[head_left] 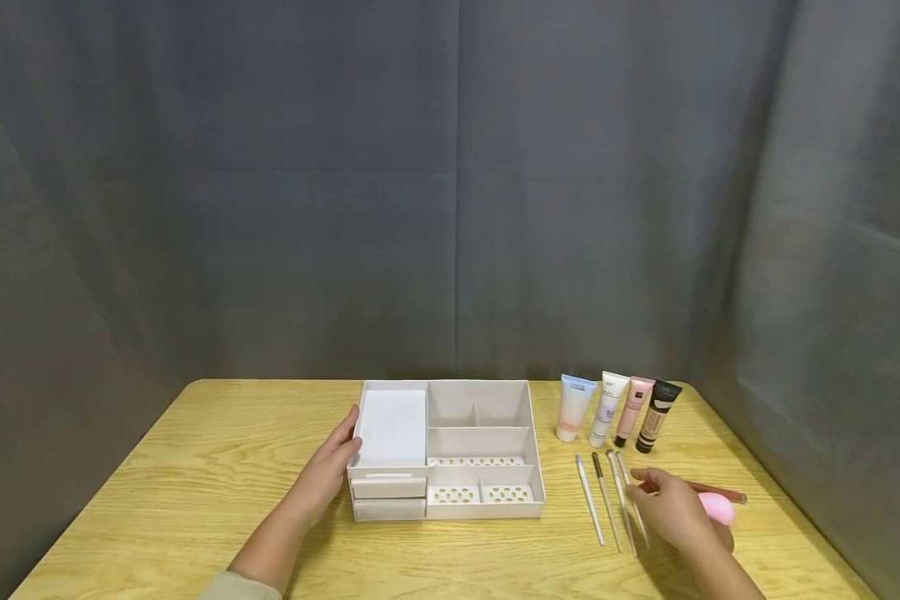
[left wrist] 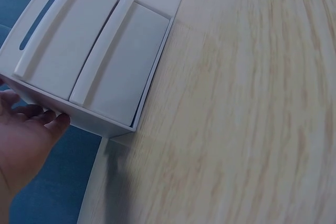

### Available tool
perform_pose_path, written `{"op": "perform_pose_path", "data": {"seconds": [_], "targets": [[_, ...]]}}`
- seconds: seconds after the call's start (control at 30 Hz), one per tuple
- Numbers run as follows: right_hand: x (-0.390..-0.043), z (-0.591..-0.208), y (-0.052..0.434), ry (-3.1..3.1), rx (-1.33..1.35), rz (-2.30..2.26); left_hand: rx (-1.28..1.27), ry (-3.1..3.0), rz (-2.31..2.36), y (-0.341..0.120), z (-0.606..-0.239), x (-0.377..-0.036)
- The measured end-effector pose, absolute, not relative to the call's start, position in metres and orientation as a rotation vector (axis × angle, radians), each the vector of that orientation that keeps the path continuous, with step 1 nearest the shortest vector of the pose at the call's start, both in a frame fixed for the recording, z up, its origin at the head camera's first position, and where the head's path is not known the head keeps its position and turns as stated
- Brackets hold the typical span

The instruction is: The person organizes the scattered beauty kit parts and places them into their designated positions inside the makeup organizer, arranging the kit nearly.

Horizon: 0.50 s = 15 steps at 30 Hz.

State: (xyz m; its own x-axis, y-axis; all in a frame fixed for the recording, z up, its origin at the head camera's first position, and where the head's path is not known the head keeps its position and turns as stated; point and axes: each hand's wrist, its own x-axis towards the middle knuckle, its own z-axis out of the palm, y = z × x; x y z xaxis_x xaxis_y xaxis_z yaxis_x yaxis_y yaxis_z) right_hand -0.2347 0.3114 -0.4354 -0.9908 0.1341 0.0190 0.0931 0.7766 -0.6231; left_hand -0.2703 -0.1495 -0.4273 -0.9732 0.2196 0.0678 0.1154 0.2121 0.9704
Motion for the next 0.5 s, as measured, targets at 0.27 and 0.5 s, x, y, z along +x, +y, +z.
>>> {"op": "perform_pose_path", "data": {"seconds": [0.27, 0.5], "targets": [[-0.2324, -0.4407, 0.3164, -2.94, -0.138, 0.98, 0.316, 2.398, 1.89, -0.1492, -0.4296, -0.2703], [-0.232, -0.4445, 0.3191, -2.963, -0.172, 0.988, 0.337, 2.37, 1.917, -0.1488, -0.4325, -0.2714]]}}
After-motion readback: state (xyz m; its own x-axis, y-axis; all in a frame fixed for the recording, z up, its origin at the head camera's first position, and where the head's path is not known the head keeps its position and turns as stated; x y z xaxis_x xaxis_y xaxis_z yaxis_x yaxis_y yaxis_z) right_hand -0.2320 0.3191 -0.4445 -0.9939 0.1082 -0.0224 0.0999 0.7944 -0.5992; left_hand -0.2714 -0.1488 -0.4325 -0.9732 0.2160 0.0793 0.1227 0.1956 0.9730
